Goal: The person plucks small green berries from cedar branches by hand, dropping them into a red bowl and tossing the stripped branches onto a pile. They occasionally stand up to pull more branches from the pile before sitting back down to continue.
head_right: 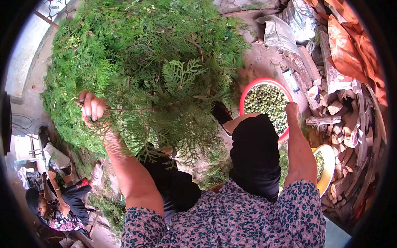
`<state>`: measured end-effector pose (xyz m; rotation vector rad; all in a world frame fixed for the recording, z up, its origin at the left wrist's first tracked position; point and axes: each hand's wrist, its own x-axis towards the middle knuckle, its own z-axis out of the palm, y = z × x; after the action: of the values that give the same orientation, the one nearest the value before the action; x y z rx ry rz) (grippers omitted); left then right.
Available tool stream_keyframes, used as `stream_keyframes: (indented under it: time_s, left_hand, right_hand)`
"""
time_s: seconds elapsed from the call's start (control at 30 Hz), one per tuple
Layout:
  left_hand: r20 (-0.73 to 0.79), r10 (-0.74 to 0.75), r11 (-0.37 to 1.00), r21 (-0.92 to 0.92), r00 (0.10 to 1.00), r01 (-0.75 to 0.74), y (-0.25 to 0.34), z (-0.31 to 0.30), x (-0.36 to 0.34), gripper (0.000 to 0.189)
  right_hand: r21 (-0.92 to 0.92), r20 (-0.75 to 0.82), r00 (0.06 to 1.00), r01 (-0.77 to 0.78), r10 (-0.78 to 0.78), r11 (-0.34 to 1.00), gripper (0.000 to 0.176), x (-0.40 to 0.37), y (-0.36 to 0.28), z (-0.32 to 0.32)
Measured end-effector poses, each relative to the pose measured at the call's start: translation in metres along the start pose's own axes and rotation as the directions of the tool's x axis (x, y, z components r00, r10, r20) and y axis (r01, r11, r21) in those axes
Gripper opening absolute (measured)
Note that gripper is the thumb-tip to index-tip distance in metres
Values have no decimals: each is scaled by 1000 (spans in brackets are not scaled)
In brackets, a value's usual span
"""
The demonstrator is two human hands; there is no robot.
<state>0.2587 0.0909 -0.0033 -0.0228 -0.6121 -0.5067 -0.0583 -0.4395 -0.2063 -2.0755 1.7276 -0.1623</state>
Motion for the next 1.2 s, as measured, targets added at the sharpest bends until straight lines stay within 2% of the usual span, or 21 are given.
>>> stream_keyframes:
  time_s: [0.1,0.17,0.23,0.33,0.4,0.5,0.53,0.63,0.7,0.77,0.8,0.83,0.87,0.9,0.93,0.97,1.0,1.03,1.1,1.13,1.2]
  left_hand:
    - [69,13,999,-35,998,-11,11,-3,0,19]
    - [96,31,998,-66,995,-25,12,-4,1,22]
    - [79,37,998,-46,996,-33,13,-4,1,23]
    - [82,63,997,-56,995,-58,13,-9,1,23]
    - [132,74,995,-73,988,-64,17,-16,1,24]
    - [187,64,988,-152,980,-35,23,-27,1,22]
    - [25,101,980,-176,995,-95,18,-13,-3,13]
    - [-80,148,963,-216,986,-162,25,-14,-7,6]
    - [-96,185,961,-191,978,-201,26,-13,-9,7]
    - [-222,231,949,-164,947,-270,29,-12,-11,7]
    - [-227,254,930,-208,940,-302,27,-7,-9,9]
    - [-228,259,930,-204,939,-306,32,-12,-12,9]
    - [-230,242,960,-84,943,-267,39,-20,-15,15]
    - [-233,225,974,36,946,-223,42,-25,-16,23]
    - [-454,441,897,249,774,-365,28,-2,-9,52]
    - [-450,442,897,246,776,-368,21,4,-7,52]
    - [-463,426,902,283,777,-325,16,7,-5,64]
    - [-476,407,906,316,779,-280,13,8,-3,77]
    - [-540,414,908,301,732,-292,12,6,-2,81]
    - [-509,405,904,350,760,-247,11,4,-2,76]
    - [-482,384,895,405,787,-188,8,6,-4,61]
  right_hand:
    - [-237,20,989,150,-149,960,27,8,-3,-3]
    - [-126,-28,917,392,-398,911,27,-22,-50,-17]
    - [255,68,819,538,-569,804,28,-58,-111,-28]
    - [426,240,496,718,-834,550,35,-132,-205,-41]
    - [460,196,124,865,-973,203,47,-168,-240,-35]
    - [419,349,-59,902,-935,100,60,-209,-263,-5]
    - [347,405,-76,935,-911,76,62,-221,-267,4]
    - [419,337,-184,907,-923,-28,63,-232,-271,41]
    - [359,402,-209,932,-891,-57,63,-231,-271,50]
    - [565,515,-170,805,-840,183,52,-235,-270,43]
    - [570,517,-180,802,-837,179,52,-239,-270,39]
    - [692,657,-55,442,-752,571,46,-241,-271,33]
    - [603,796,-20,-44,-605,796,40,-242,-272,30]
    - [605,795,-20,-40,-606,795,40,-238,-271,31]
    - [768,509,67,413,-858,489,34,-232,-268,34]
    - [624,152,-29,778,-988,73,29,-226,-266,37]
    - [221,-151,-275,927,-950,-303,25,-223,-265,38]
    - [213,-154,-274,929,-949,-303,25,-227,-269,25]
    - [566,298,70,790,-952,235,25,-239,-280,-4]
    - [566,293,70,791,-953,232,25,-243,-284,-9]
    - [768,618,289,-24,-731,640,14,-249,-291,-14]
